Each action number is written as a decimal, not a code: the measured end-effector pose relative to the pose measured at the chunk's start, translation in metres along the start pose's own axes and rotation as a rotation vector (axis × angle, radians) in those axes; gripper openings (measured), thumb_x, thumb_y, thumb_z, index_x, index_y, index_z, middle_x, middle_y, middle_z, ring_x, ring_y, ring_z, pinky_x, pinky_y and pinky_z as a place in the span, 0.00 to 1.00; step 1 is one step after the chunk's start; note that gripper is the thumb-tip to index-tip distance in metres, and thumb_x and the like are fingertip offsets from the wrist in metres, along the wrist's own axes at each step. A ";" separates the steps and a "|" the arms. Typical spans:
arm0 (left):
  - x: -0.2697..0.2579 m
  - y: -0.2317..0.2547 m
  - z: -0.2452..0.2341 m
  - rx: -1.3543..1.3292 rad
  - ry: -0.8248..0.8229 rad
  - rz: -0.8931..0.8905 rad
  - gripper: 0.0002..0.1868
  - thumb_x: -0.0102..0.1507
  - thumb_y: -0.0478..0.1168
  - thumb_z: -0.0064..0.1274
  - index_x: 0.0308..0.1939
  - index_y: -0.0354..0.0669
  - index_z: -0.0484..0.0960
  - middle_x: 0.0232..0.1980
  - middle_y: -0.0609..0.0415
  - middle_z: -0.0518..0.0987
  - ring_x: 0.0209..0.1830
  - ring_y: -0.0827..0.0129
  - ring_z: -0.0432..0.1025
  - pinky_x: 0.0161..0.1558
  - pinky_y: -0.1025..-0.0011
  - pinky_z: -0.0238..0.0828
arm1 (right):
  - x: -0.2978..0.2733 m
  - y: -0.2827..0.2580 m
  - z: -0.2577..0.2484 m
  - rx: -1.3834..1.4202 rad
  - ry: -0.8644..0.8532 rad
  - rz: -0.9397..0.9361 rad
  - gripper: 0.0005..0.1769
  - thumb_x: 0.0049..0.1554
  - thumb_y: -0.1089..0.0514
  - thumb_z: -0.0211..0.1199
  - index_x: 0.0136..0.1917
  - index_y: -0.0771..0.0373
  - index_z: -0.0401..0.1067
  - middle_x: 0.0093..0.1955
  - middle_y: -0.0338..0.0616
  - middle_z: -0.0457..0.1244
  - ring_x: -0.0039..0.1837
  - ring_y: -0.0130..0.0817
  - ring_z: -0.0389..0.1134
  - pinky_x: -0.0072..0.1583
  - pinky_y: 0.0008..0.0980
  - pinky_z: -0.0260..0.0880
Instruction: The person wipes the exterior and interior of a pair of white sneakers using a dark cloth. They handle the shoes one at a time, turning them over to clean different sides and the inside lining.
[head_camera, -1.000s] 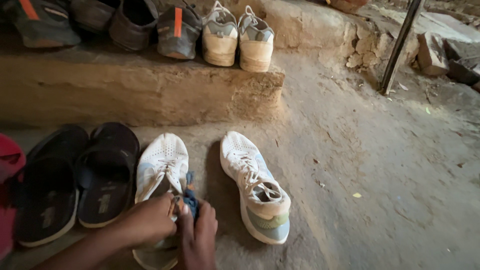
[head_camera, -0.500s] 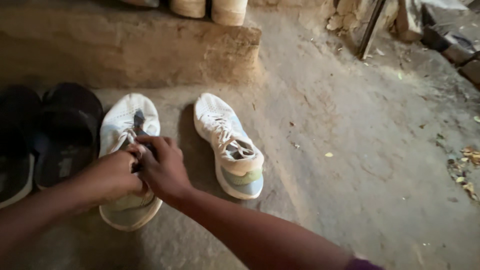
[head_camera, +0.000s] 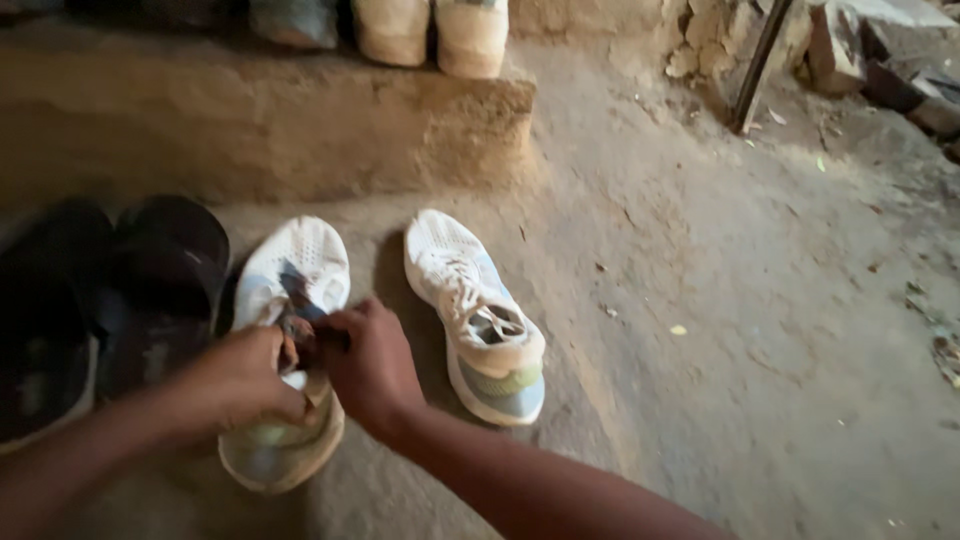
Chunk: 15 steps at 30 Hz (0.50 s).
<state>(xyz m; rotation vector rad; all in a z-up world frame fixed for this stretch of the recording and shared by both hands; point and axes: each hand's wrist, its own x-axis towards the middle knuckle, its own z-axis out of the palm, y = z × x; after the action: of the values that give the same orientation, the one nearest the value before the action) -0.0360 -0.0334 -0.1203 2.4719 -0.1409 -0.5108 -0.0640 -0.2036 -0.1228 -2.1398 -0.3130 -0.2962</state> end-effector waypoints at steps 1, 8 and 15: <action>-0.002 -0.002 0.000 0.067 0.015 0.008 0.28 0.41 0.43 0.71 0.43 0.34 0.85 0.40 0.45 0.87 0.39 0.62 0.81 0.44 0.67 0.76 | -0.006 -0.005 -0.001 0.022 -0.051 0.076 0.11 0.54 0.59 0.67 0.50 0.65 0.80 0.52 0.54 0.64 0.56 0.49 0.67 0.58 0.45 0.68; -0.013 0.004 -0.003 -0.306 0.076 0.035 0.48 0.36 0.36 0.75 0.61 0.43 0.74 0.43 0.50 0.86 0.43 0.66 0.79 0.47 0.69 0.76 | -0.008 -0.014 -0.018 0.236 -0.254 0.210 0.13 0.54 0.53 0.68 0.50 0.60 0.79 0.49 0.47 0.61 0.50 0.46 0.70 0.53 0.45 0.74; -0.015 0.024 -0.015 -0.249 -0.055 -0.088 0.54 0.39 0.35 0.72 0.70 0.40 0.66 0.49 0.46 0.84 0.47 0.62 0.79 0.49 0.67 0.76 | 0.004 -0.006 -0.016 -0.225 0.002 -0.335 0.08 0.55 0.56 0.67 0.48 0.53 0.84 0.48 0.48 0.64 0.53 0.51 0.65 0.54 0.47 0.67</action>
<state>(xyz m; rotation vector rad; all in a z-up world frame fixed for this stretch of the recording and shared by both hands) -0.0432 -0.0416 -0.0897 2.2292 0.0099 -0.5968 -0.0639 -0.2129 -0.1081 -2.3029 -0.6663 -0.5466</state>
